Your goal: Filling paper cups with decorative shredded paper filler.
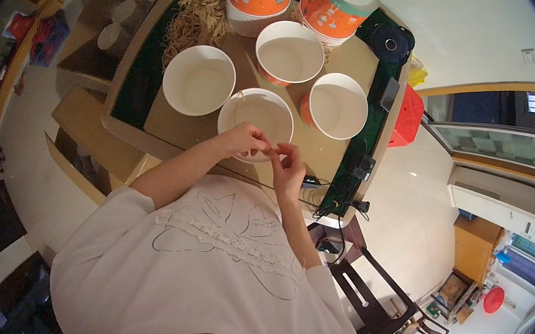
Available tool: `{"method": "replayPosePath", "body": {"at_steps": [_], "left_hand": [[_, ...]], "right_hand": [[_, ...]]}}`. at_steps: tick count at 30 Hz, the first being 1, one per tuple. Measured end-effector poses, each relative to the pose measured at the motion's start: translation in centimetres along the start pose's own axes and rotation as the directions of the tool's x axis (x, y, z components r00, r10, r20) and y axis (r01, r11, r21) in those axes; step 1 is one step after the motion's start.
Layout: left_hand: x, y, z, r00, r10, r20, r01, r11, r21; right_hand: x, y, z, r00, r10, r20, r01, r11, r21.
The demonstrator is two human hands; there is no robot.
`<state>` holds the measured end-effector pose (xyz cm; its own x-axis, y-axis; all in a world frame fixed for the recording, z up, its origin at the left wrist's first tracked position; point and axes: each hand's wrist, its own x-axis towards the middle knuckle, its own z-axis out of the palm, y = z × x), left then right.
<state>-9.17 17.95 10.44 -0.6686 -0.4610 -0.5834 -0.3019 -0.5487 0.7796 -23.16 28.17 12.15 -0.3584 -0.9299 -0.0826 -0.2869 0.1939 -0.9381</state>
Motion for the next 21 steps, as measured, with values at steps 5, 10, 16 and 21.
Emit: {"method": "replayPosePath", "body": {"at_steps": [5,10,16,21], "left_hand": [[0.1,0.2,0.0,0.999,-0.050,-0.001,0.050,0.999,-0.014],[0.2,0.1,0.1,0.999,-0.047,-0.019,0.046,0.999,-0.018],[-0.1,0.1,0.2,1.000,0.006,-0.019,-0.005,1.000,0.013],[-0.2,0.0,0.2,1.000,0.010,-0.019,-0.011,1.000,-0.002]], "right_hand": [[0.2,1.2,0.3,0.996,-0.016,-0.090,0.028,0.989,0.142],[0.2,1.3,-0.2,0.996,-0.011,-0.092,0.026,0.986,0.165],[1.3,2.2,-1.5,0.998,-0.042,0.037,0.046,0.992,-0.119],[2.0,2.6,-1.7,0.965,-0.003,0.262,0.032,0.994,-0.107]]}}
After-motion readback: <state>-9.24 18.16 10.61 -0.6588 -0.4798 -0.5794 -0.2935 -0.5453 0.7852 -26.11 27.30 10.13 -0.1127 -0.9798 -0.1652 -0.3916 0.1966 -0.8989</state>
